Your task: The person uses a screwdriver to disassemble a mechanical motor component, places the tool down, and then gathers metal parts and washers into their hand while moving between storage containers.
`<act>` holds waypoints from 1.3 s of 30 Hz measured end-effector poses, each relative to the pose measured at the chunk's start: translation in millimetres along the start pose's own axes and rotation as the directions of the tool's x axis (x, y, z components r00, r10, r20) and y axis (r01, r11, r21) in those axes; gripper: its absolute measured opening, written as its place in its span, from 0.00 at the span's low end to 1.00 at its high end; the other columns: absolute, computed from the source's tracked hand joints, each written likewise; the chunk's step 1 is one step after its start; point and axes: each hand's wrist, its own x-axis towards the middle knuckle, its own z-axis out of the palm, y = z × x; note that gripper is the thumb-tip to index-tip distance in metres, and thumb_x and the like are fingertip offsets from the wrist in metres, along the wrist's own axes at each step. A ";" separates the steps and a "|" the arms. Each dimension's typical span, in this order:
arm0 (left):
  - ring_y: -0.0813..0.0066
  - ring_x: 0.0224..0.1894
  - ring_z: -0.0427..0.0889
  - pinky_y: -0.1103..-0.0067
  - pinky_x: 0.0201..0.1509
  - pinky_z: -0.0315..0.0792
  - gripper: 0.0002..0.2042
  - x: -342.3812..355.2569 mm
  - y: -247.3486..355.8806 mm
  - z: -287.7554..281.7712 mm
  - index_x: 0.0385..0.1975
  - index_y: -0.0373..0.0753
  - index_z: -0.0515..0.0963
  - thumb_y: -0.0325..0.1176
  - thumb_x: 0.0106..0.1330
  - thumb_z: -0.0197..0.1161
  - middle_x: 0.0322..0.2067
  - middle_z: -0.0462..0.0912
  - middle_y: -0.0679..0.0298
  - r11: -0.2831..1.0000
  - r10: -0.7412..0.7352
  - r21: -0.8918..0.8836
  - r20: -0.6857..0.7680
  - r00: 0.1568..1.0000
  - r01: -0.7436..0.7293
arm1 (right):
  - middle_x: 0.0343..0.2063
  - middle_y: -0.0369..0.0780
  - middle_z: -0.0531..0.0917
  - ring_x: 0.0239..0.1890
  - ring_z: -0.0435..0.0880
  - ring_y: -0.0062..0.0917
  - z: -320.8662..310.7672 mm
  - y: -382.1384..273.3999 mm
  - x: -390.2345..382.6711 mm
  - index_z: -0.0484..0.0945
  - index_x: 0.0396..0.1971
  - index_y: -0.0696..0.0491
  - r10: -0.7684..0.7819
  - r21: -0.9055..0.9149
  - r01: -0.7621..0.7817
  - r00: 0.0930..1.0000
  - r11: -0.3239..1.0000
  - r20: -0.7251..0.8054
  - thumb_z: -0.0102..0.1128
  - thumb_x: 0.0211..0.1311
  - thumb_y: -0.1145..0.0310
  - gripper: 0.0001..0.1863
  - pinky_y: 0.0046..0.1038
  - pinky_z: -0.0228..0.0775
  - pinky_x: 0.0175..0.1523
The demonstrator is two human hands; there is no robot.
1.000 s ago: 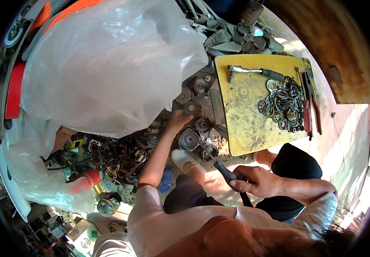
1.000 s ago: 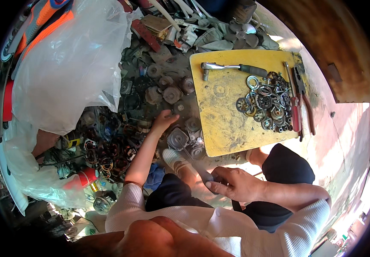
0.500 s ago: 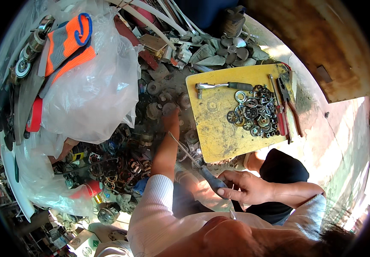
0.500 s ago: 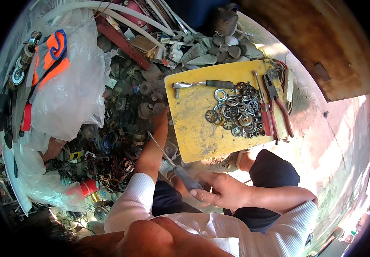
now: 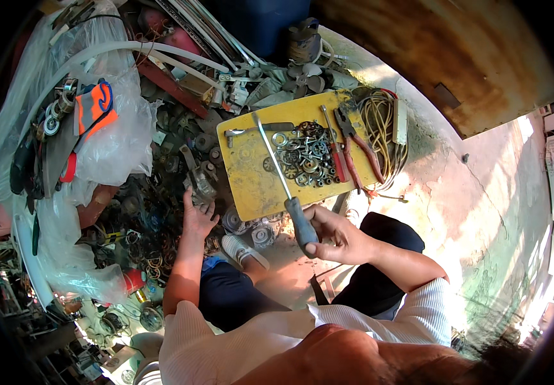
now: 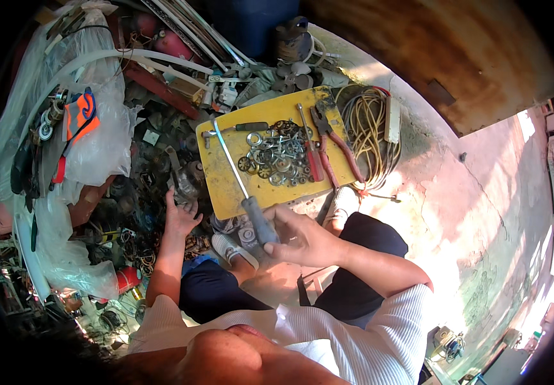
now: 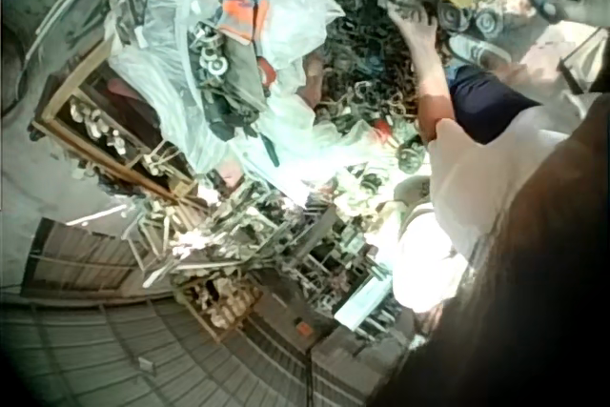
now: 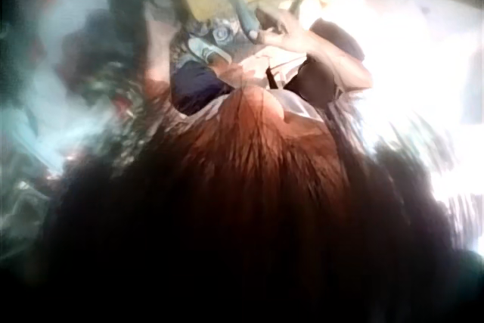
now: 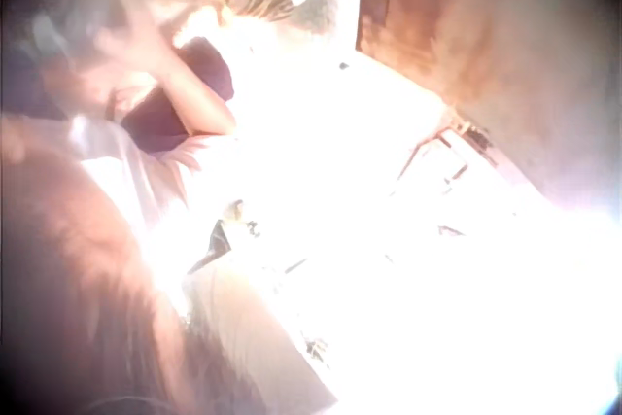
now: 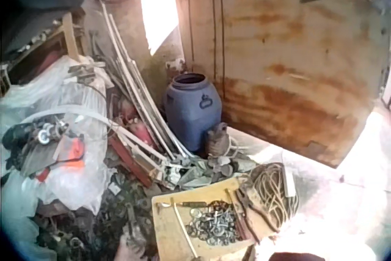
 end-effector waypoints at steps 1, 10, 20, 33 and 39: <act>0.68 0.72 0.51 0.57 0.73 0.32 0.59 -13.6 -1.5 6.3 0.72 0.40 0.43 0.69 0.48 0.65 0.71 0.48 0.61 0.999 0.033 0.029 0.062 0.998 -0.035 | 0.37 0.35 0.75 0.38 0.73 0.17 -10.0 -1.2 -5.3 0.66 0.52 0.57 -0.002 0.057 0.005 0.998 0.998 -0.055 0.59 0.64 0.62 0.22 0.23 0.67 0.45; 0.65 0.70 0.55 0.57 0.73 0.31 0.41 -56.6 -15.6 79.4 0.64 0.43 0.63 0.62 0.55 0.64 0.65 0.63 0.62 0.859 0.494 0.048 0.188 0.849 -0.510 | 0.25 0.34 0.69 0.24 0.65 0.18 -91.6 -85.3 15.2 0.68 0.42 0.54 -0.229 0.035 0.381 0.624 0.924 -0.748 0.42 0.64 0.61 0.13 0.22 0.60 0.31; 0.68 0.60 0.68 0.70 0.66 0.57 0.32 -45.8 -37.8 107.9 0.62 0.35 0.64 0.47 0.62 0.60 0.57 0.71 0.60 0.696 0.709 -0.098 0.249 0.660 -0.711 | 0.37 0.38 0.82 0.35 0.79 0.20 -153.3 -25.6 37.4 0.75 0.43 0.55 -0.016 0.234 0.494 0.450 0.837 -0.893 0.50 0.68 0.59 0.15 0.22 0.68 0.34; 0.66 0.69 0.60 0.59 0.71 0.50 0.37 -44.9 -42.4 65.2 0.70 0.49 0.56 0.59 0.64 0.55 0.68 0.61 0.67 0.821 0.566 -0.287 0.292 0.771 -0.494 | 0.41 0.42 0.81 0.34 0.79 0.24 -235.9 -33.7 79.3 0.75 0.48 0.56 -0.076 0.383 0.552 0.635 0.741 -0.768 0.48 0.69 0.60 0.17 0.24 0.71 0.33; 0.65 0.69 0.61 0.60 0.72 0.51 0.38 -69.7 -35.8 74.3 0.70 0.46 0.56 0.60 0.64 0.55 0.67 0.63 0.65 0.808 0.588 -0.254 0.293 0.754 -0.531 | 0.42 0.40 0.81 0.35 0.78 0.19 -237.6 -49.3 93.5 0.75 0.51 0.56 -0.111 0.257 0.432 0.663 0.865 -0.740 0.50 0.70 0.59 0.19 0.19 0.69 0.34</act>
